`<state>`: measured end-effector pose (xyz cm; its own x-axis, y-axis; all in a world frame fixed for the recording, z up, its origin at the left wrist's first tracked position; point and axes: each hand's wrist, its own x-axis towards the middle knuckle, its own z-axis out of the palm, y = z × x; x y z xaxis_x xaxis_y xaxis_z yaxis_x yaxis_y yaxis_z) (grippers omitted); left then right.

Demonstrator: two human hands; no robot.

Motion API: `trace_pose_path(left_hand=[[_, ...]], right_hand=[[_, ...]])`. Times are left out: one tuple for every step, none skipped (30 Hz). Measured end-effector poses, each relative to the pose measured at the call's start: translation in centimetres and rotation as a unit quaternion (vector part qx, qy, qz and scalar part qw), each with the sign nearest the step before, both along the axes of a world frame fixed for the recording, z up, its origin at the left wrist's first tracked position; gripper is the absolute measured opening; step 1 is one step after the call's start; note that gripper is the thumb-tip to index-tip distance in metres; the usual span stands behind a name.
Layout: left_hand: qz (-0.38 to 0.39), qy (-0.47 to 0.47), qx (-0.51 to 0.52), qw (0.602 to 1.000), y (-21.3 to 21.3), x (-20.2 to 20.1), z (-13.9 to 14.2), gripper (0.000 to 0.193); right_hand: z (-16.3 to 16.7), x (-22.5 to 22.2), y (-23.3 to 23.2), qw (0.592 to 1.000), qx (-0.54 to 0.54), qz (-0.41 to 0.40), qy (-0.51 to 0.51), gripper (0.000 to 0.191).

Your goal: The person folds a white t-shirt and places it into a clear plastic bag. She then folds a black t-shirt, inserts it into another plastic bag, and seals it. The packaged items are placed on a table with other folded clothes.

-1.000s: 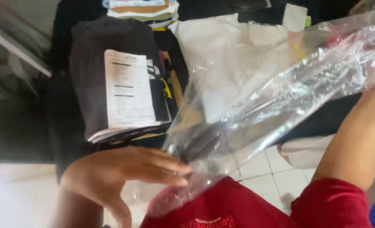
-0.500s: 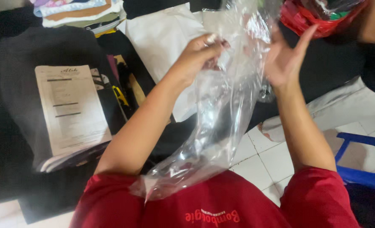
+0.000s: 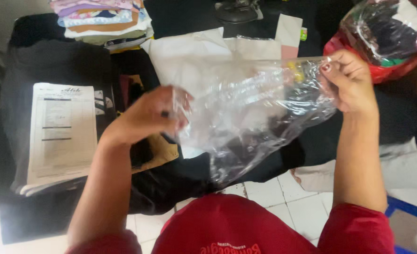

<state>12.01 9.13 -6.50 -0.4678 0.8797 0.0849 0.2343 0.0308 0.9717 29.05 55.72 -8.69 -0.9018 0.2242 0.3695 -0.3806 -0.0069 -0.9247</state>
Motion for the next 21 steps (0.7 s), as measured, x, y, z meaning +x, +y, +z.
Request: trace_pose_path(left_hand=[[-0.06, -0.072, 0.068, 0.993, -0.7, 1.2, 0.4, 0.064], [-0.12, -0.142, 0.136, 0.973, -1.1, 2.3, 0.7, 0.074], [-0.178, -0.212, 0.203, 0.939, -0.7, 3.2, 0.6, 0.084], [-0.153, -0.259, 0.201, 0.933, 0.0, 3.7, 0.5, 0.084], [-0.121, -0.312, 0.198, 0.921, 1.8, 3.8, -0.2, 0.084], [-0.093, -0.357, 0.2, 0.907, 2.3, 3.5, -0.6, 0.084], [-0.048, -0.321, 0.22, 0.92, 2.8, 3.0, -1.2, 0.071], [-0.001, -0.284, 0.238, 0.929, 2.9, 2.4, -1.7, 0.058], [0.045, -0.246, 0.251, 0.935, 2.6, 2.1, -2.1, 0.045], [0.1, -0.215, 0.256, 0.937, 1.7, 2.1, -2.4, 0.037], [0.157, -0.184, 0.261, 0.934, 0.4, 2.6, -2.4, 0.031], [0.215, -0.152, 0.265, 0.928, -0.9, 3.4, -2.1, 0.026], [0.253, -0.107, 0.238, 0.932, -2.6, 4.8, -1.7, 0.026], [0.292, -0.062, 0.209, 0.931, -4.9, 6.6, -0.9, 0.027], [0.329, -0.016, 0.175, 0.928, -7.2, 8.4, 0.1, 0.028], [0.354, 0.003, 0.154, 0.923, -9.2, 10.0, 1.4, 0.03], [0.377, 0.019, 0.133, 0.916, -11.0, 11.5, 2.5, 0.033], [0.413, 0.03, 0.149, 0.898, -12.6, 13.5, 3.6, 0.028], [0.447, 0.041, 0.165, 0.878, -13.9, 15.0, 4.6, 0.026], [0.421, 0.047, 0.205, 0.882, -15.4, 15.3, 5.8, 0.023], [0.394, 0.054, 0.246, 0.884, -16.8, 15.6, 7.0, 0.021]], right_hand=[[1.4, -0.3, -0.6, 0.999, 0.046, 0.024, 0.008, 0.005], [2.8, -0.7, -1.4, 0.995, 0.083, 0.059, 0.008, 0.009], [3.9, -1.1, -1.7, 0.988, 0.12, 0.094, 0.011, 0.013], [5.1, -2.1, -2.4, 0.978, 0.149, 0.146, 0.007, 0.021], [5.4, -3.5, -2.3, 0.964, 0.172, 0.202, -0.002, 0.029], [5.6, -4.8, -3.0, 0.955, 0.207, 0.212, -0.021, 0.03], [5.6, -6.1, -3.0, 0.944, 0.243, 0.22, -0.037, 0.03], [5.5, -7.5, -3.0, 0.931, 0.279, 0.228, -0.051, 0.031], [5.2, -8.6, -2.9, 0.933, 0.273, 0.225, -0.058, 0.029], [4.8, -9.2, -2.9, 0.935, 0.269, 0.221, -0.064, 0.028], [4.4, -9.7, -2.7, 0.937, 0.264, 0.218, -0.07, 0.027], [4.2, -10.1, -2.6, 0.923, 0.294, 0.229, -0.093, 0.028], [4.1, -10.3, -2.5, 0.908, 0.324, 0.24, -0.116, 0.03], [4.0, -10.6, -2.7, 0.891, 0.354, 0.25, -0.139, 0.031], [3.9, -10.9, -3.3, 0.88, 0.378, 0.24, -0.157, 0.029], [3.8, -11.1, -4.0, 0.869, 0.402, 0.228, -0.175, 0.026], [3.9, -11.4, -5.0, 0.857, 0.426, 0.214, -0.196, 0.024], [4.1, -11.9, -6.3, 0.888, 0.352, 0.268, -0.127, 0.023], [4.3, -12.2, -7.9, 0.906, 0.271, 0.319, -0.059, 0.022], [4.7, -12.3, -9.5, 0.912, 0.186, 0.365, 0.007, 0.021], [4.8, -12.2, -11.6, 0.926, 0.111, 0.359, 0.026, 0.015]])
